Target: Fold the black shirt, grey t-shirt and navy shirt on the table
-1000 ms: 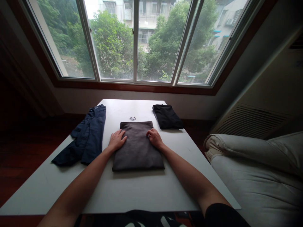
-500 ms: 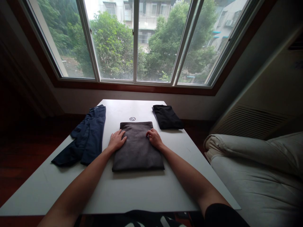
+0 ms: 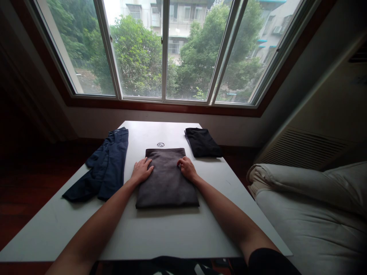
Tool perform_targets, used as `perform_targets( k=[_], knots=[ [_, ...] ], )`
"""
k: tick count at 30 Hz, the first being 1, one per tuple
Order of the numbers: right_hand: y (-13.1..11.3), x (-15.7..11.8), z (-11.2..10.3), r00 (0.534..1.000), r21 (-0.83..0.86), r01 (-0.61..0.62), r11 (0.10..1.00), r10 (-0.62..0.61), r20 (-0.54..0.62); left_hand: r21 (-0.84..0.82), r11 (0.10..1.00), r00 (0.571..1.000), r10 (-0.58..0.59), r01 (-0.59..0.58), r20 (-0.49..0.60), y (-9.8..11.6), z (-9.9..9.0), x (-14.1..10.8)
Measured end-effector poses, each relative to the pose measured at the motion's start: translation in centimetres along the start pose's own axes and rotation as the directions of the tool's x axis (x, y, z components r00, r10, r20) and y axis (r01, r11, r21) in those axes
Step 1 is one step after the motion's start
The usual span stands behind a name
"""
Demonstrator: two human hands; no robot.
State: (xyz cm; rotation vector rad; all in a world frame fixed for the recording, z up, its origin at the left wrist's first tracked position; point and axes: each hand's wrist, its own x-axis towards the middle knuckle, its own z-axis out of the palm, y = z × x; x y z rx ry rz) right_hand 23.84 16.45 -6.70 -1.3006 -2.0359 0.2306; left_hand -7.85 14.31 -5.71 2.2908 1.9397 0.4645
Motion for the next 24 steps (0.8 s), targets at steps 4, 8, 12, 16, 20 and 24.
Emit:
perform_targets(
  k=[4, 8, 12, 16, 20, 24],
  knots=[
    [-0.08, -0.02, -0.1, 1.0, -0.013, 0.005, 1.0, -0.005, 0.0, 0.005, 1.0, 1.0, 0.001, -0.001, -0.01, -0.03, 0.1, 0.03],
    [-0.1, -0.06, -0.14, 1.0, -0.01, 0.006, 1.0, -0.006, 0.002, 0.003, 1.0, 1.0, -0.001, 0.001, -0.008, -0.03, 0.12, 0.02],
    [0.01, -0.06, -0.03, 1.0, -0.008, 0.004, 1.0, -0.004, -0.001, -0.001, 1.0, 1.0, 0.001, -0.001, -0.007, 0.08, -0.03, -0.05],
    [0.12, -0.05, 0.05, 1.0, -0.001, 0.001, 1.0, -0.001, -0.003, 0.002, 1.0, 1.0, -0.001, 0.001, -0.001, 0.19, -0.17, -0.08],
    [0.14, -0.07, 0.03, 1.0, -0.003, 0.004, 1.0, -0.004, -0.004, -0.014, 1.0, 1.0, 0.007, -0.007, 0.007, 0.25, -0.27, -0.19],
    [0.04, -0.11, -0.04, 1.0, -0.018, 0.02, 1.0, -0.02, -0.009, 0.006, 0.997, 0.997, 0.071, -0.071, -0.044, 0.75, -0.76, -0.52]
  ],
)
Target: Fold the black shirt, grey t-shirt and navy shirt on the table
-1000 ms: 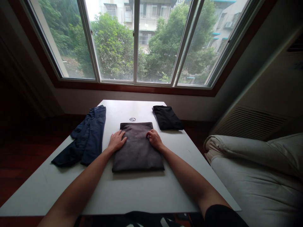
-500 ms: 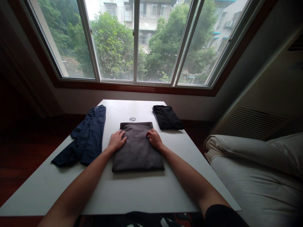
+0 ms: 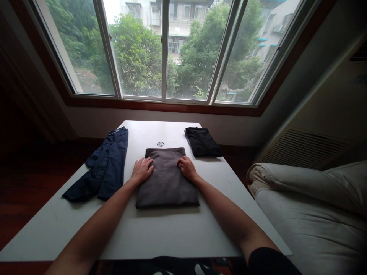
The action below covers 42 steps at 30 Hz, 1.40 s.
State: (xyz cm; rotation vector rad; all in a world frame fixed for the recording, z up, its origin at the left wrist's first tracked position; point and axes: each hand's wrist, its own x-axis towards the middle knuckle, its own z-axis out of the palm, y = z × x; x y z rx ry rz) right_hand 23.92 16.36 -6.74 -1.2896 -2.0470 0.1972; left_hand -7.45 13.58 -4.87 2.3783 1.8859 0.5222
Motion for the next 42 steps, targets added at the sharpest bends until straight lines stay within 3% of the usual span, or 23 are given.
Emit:
perform_targets(
  k=[4, 7, 9, 15, 19, 22, 25, 30, 37, 39, 42],
  knots=[
    [-0.4, 0.0, -0.2, 1.0, -0.044, 0.028, 0.999, -0.028, 0.012, 0.006, 0.972, 0.971, 0.237, -0.237, -0.032, 1.2, -0.8, -0.3],
    [-0.9, -0.1, -0.5, 0.998, -0.107, 0.059, 0.993, -0.056, 0.033, -0.051, 0.918, 0.914, 0.397, -0.394, 0.084, 2.1, -1.1, -0.6],
    [-1.2, -0.1, -0.7, 0.996, -0.146, 0.084, 0.986, -0.081, 0.033, -0.069, 0.905, 0.891, 0.424, -0.419, 0.159, 2.5, -1.0, -0.9],
    [-2.4, 0.0, -1.6, 0.991, -0.253, 0.135, 0.958, -0.126, 0.05, -0.037, 0.944, 0.911, 0.327, -0.329, 0.252, 3.1, -0.7, -1.3],
    [-4.0, -0.1, -2.0, 0.967, -0.317, 0.252, 0.914, -0.223, 0.125, -0.018, 0.968, 0.922, 0.244, -0.25, 0.301, 3.9, -0.9, -1.5],
    [-4.9, -0.5, -1.6, 0.942, -0.297, 0.323, 0.899, -0.275, 0.192, 0.018, 0.983, 0.946, 0.171, -0.183, 0.277, 4.7, -0.3, -1.8],
    [-4.9, -0.8, -0.8, 0.936, -0.255, 0.284, 0.925, -0.209, 0.284, 0.048, 0.992, 0.974, 0.108, -0.119, 0.2, 5.1, 0.8, -2.2],
    [-3.6, -0.6, -0.4, 0.916, -0.259, 0.122, 0.958, -0.008, 0.4, 0.029, 0.99, 0.978, 0.133, -0.14, 0.159, 4.4, 1.7, -1.8],
    [-2.6, 0.1, -1.1, 0.908, -0.378, -0.049, 0.924, 0.199, 0.369, 0.037, 0.998, 0.985, -0.062, 0.057, 0.162, 2.6, 1.5, 0.0],
    [-3.2, -0.1, -1.4, 0.919, -0.416, -0.042, 0.908, 0.199, 0.341, 0.03, 0.997, 0.985, -0.079, 0.075, 0.155, 1.8, 1.7, 0.5],
    [-5.2, -0.9, -1.5, 0.934, -0.398, 0.088, 0.913, 0.064, 0.353, 0.013, 0.995, 0.983, -0.105, 0.104, 0.15, 0.4, 1.9, 1.1]
  ],
)
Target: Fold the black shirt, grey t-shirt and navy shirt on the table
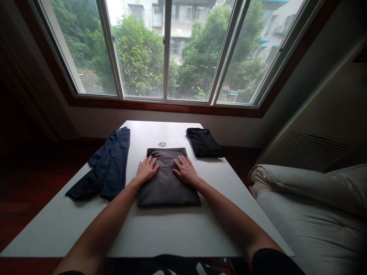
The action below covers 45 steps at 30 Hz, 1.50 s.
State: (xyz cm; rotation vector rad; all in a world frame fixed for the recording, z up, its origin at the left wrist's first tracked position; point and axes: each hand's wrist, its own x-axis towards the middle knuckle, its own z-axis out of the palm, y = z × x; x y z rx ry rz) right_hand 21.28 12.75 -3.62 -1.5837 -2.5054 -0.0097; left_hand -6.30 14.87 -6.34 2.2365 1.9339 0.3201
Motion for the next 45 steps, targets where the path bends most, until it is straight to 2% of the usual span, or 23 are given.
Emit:
perform_targets(
  k=[2, 4, 6, 9, 11, 14, 17, 19, 21, 24, 26, 28, 30, 35, 38, 42, 45],
  knots=[
    [-1.8, -0.8, -0.3, 0.988, 0.025, 0.152, 0.988, -0.151, -0.003, -0.007, 1.0, 1.0, -0.017, 0.017, 0.003, -0.8, 0.1, 0.5],
    [-3.5, -1.4, -0.4, 0.958, 0.073, 0.283, 0.956, -0.285, 0.024, -0.006, 1.0, 1.0, -0.028, 0.028, 0.004, -1.2, 0.1, 0.8],
    [-4.5, -1.7, -0.3, 0.934, 0.121, 0.342, 0.932, -0.351, 0.066, -0.003, 1.0, 1.0, -0.028, 0.028, -0.001, -1.4, 0.2, 0.8],
    [-4.2, -1.1, 0.1, 0.941, 0.141, 0.301, 0.943, -0.318, 0.113, -0.012, 1.0, 1.0, -0.016, 0.015, -0.009, -1.4, 0.1, 0.7],
    [-2.9, -0.4, 0.3, 0.969, 0.109, 0.205, 0.973, -0.217, 0.118, -0.026, 1.0, 1.0, -0.012, 0.011, -0.019, -1.3, 0.1, 0.5],
    [-0.3, 0.6, 0.4, 0.995, 0.056, -0.009, 0.998, 0.003, 0.099, -0.045, 0.999, 0.998, -0.005, 0.002, -0.057, -1.3, -0.1, 0.3],
    [1.8, 0.9, 0.4, 0.982, 0.046, -0.176, 0.983, 0.173, 0.071, -0.052, 0.998, 0.995, 0.014, -0.02, -0.103, -1.2, -0.3, 0.1],
    [2.2, 0.6, 0.2, 0.977, 0.041, -0.208, 0.977, 0.206, 0.049, -0.06, 0.998, 0.993, 0.016, -0.023, -0.114, -1.0, -0.5, -0.1],
    [1.4, 0.1, -0.1, 0.988, 0.036, -0.155, 0.987, 0.154, 0.022, -0.067, 0.998, 0.994, 0.006, -0.014, -0.112, -0.9, -0.7, -0.2],
    [-1.3, -0.9, -0.5, 0.998, 0.061, 0.064, 0.996, -0.063, -0.01, -0.065, 0.998, 0.994, -0.001, -0.006, -0.113, -0.8, -0.8, -0.2],
    [-3.1, -1.5, -0.7, 0.974, 0.103, 0.227, 0.968, -0.227, -0.009, -0.057, 0.998, 0.993, 0.0, -0.007, -0.121, -0.8, -0.7, -0.2],
    [-4.2, -1.9, -0.6, 0.945, 0.148, 0.322, 0.935, -0.328, 0.018, -0.052, 0.999, 0.992, 0.006, -0.012, -0.129, -0.9, -0.7, -0.2],
    [-4.3, -1.8, -0.3, 0.942, 0.169, 0.32, 0.932, -0.333, 0.051, -0.055, 0.998, 0.991, 0.013, -0.02, -0.132, -0.9, -0.6, -0.2],
    [-1.7, -0.4, 0.2, 0.986, 0.127, 0.142, 0.982, -0.152, 0.071, -0.068, 0.997, 0.992, 0.012, -0.02, -0.125, -1.1, -0.5, -0.2],
    [-0.8, 0.0, 0.2, 0.991, 0.114, 0.108, 0.988, -0.116, 0.066, -0.068, 0.998, 0.993, 0.008, -0.016, -0.12, -1.1, -0.5, -0.2],
    [-1.5, -0.5, -0.1, 0.989, 0.125, 0.13, 0.984, -0.138, 0.054, -0.067, 0.998, 0.992, 0.011, -0.02, -0.124, -1.0, -0.6, -0.2],
    [-2.9, -1.4, -0.5, 0.966, 0.161, 0.247, 0.955, -0.257, 0.04, -0.062, 0.998, 0.992, 0.011, -0.019, -0.127, -0.9, -0.6, -0.2]
  ],
)
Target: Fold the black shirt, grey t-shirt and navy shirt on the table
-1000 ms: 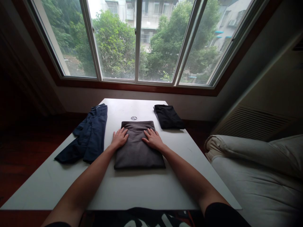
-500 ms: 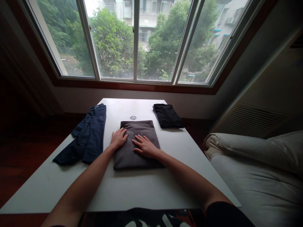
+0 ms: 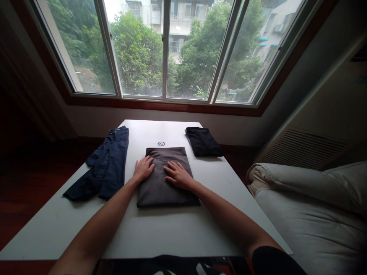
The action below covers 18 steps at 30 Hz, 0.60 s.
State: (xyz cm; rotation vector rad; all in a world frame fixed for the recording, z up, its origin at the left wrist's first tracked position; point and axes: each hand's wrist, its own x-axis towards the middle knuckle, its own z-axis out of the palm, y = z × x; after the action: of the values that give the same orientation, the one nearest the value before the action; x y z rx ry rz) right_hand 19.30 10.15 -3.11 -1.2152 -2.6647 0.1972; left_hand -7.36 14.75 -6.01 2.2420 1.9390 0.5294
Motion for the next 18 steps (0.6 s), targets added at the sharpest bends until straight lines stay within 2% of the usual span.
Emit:
perform_targets(
  k=[4, 10, 18],
  knots=[
    [-1.8, -0.4, 0.0, 0.984, 0.068, 0.166, 0.984, -0.17, 0.051, -0.001, 1.0, 1.0, -0.001, 0.001, -0.008, -0.1, 0.1, 0.0],
    [-2.6, -0.5, -0.1, 0.98, 0.089, 0.197, 0.976, -0.198, 0.009, -0.005, 1.0, 1.0, 0.006, -0.006, -0.007, -0.2, 0.2, 0.0],
    [-3.6, -0.7, -0.4, 0.966, 0.09, 0.25, 0.964, -0.254, 0.042, -0.01, 1.0, 1.0, 0.007, -0.007, -0.01, -0.2, 0.2, 0.0]
  ],
)
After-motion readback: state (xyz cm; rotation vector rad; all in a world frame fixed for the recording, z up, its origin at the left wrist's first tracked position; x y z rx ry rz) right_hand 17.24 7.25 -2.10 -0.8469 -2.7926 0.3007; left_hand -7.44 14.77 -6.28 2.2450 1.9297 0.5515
